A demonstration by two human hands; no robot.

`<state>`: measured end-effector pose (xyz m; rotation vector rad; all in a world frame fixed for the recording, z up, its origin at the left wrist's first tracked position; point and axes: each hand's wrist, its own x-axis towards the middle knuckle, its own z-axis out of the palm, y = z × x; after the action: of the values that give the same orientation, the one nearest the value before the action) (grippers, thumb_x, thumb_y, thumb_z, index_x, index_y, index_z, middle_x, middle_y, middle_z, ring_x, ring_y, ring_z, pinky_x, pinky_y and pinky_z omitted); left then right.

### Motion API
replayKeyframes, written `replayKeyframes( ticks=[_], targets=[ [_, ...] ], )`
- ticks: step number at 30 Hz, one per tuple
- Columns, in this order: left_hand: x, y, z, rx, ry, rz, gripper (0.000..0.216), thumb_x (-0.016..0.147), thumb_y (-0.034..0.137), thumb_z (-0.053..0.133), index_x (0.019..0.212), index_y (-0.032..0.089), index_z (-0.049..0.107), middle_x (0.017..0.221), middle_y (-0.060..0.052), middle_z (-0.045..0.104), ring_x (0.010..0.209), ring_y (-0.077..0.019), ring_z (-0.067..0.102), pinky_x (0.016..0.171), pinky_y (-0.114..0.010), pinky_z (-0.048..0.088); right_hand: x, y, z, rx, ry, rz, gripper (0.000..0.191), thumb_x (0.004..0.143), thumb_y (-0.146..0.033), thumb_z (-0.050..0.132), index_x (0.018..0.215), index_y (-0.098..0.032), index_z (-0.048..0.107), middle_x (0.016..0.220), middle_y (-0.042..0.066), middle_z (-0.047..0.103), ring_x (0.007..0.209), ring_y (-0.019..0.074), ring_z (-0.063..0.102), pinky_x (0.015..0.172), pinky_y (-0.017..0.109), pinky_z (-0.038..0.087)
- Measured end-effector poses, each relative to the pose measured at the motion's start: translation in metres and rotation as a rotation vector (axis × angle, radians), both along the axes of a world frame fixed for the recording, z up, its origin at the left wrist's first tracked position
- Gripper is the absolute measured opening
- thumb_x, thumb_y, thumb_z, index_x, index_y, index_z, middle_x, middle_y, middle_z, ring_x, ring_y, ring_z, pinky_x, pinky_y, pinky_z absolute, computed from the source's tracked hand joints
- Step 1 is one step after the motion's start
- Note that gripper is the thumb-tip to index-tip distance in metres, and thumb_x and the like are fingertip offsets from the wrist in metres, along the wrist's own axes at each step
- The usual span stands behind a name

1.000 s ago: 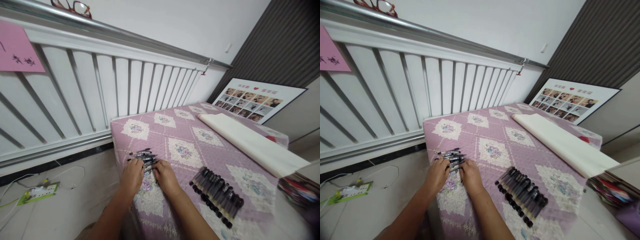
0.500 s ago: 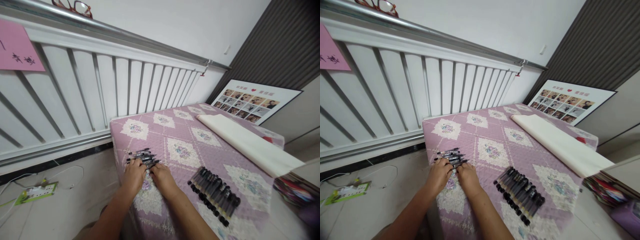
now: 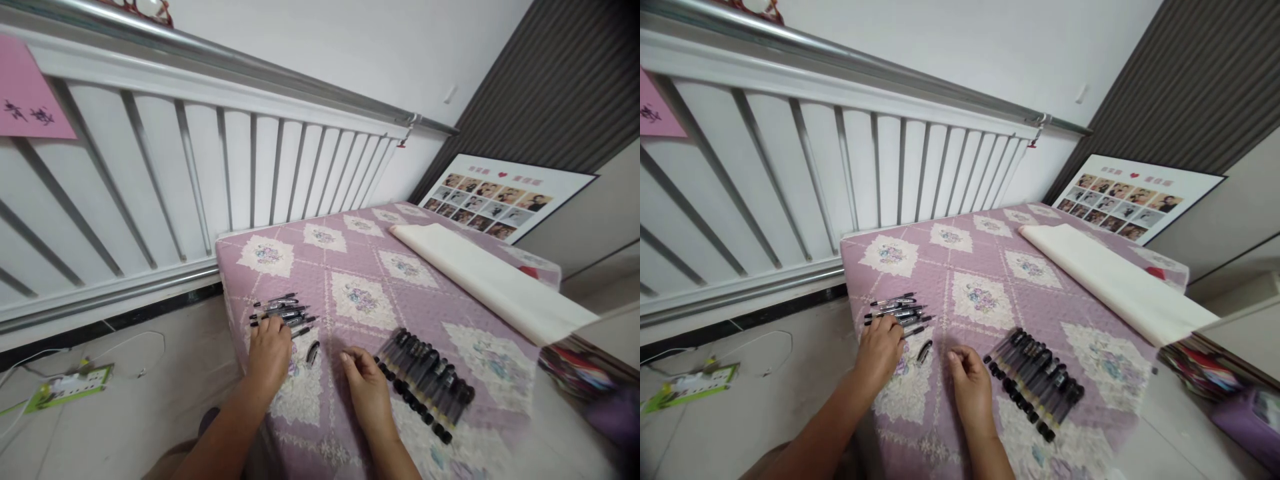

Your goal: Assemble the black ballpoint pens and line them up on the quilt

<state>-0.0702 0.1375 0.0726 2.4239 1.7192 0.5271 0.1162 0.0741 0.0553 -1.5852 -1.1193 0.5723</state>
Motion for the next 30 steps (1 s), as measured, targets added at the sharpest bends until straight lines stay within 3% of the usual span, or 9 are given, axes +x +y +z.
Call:
replayKeyframes(
  ticks=[6, 11, 17, 30],
  targets=[
    [-0.002, -0.006, 0.006, 0.064, -0.143, -0.05, 0.005, 0.082, 0.019, 0.056, 0.086, 0.021, 0.06, 0.104, -0.004, 0.058, 0.1, -0.0234, 0.049, 0.085, -0.037, 0.037, 0.0, 0.001, 0.003, -0.025, 0.102, 0.085, 0.027, 0.075, -0.042, 0.062, 0.089, -0.02, 0.067, 0.088, 0.005, 0.069, 0.085, 0.0215, 0.061, 0.08, 0.033, 0.046],
    [-0.004, -0.013, 0.006, -0.143, -0.392, -0.306, 0.009, 0.085, 0.016, 0.048, 0.086, 0.021, 0.056, 0.083, 0.0, 0.06, 0.079, -0.0149, 0.055, 0.071, -0.026, 0.04, 0.011, -0.002, -0.003, -0.057, 0.252, 0.072, 0.028, 0.076, -0.042, 0.063, 0.093, -0.02, 0.065, 0.088, 0.004, 0.068, 0.082, 0.0193, 0.06, 0.078, 0.032, 0.046],
    [0.001, -0.012, 0.004, -0.297, -0.549, -0.319, 0.012, 0.079, 0.013, 0.05, 0.084, 0.021, 0.057, 0.08, 0.002, 0.06, 0.075, -0.0131, 0.055, 0.068, -0.022, 0.037, 0.019, -0.003, -0.014, 0.001, 0.555, 0.174, 0.022, 0.077, -0.039, 0.065, 0.091, -0.022, 0.062, 0.075, -0.001, 0.062, 0.07, 0.0134, 0.056, 0.071, 0.028, 0.045],
    [-0.004, -0.007, 0.005, -0.336, -0.5, -0.33, 0.01, 0.076, 0.014, 0.049, 0.08, 0.02, 0.056, 0.075, 0.002, 0.058, 0.07, -0.0128, 0.054, 0.064, -0.022, 0.035, 0.014, -0.005, 0.007, -0.069, 0.244, 0.202, 0.026, 0.075, -0.044, 0.064, 0.088, -0.021, 0.065, 0.085, 0.004, 0.067, 0.081, 0.0198, 0.059, 0.077, 0.032, 0.046]
  ],
)
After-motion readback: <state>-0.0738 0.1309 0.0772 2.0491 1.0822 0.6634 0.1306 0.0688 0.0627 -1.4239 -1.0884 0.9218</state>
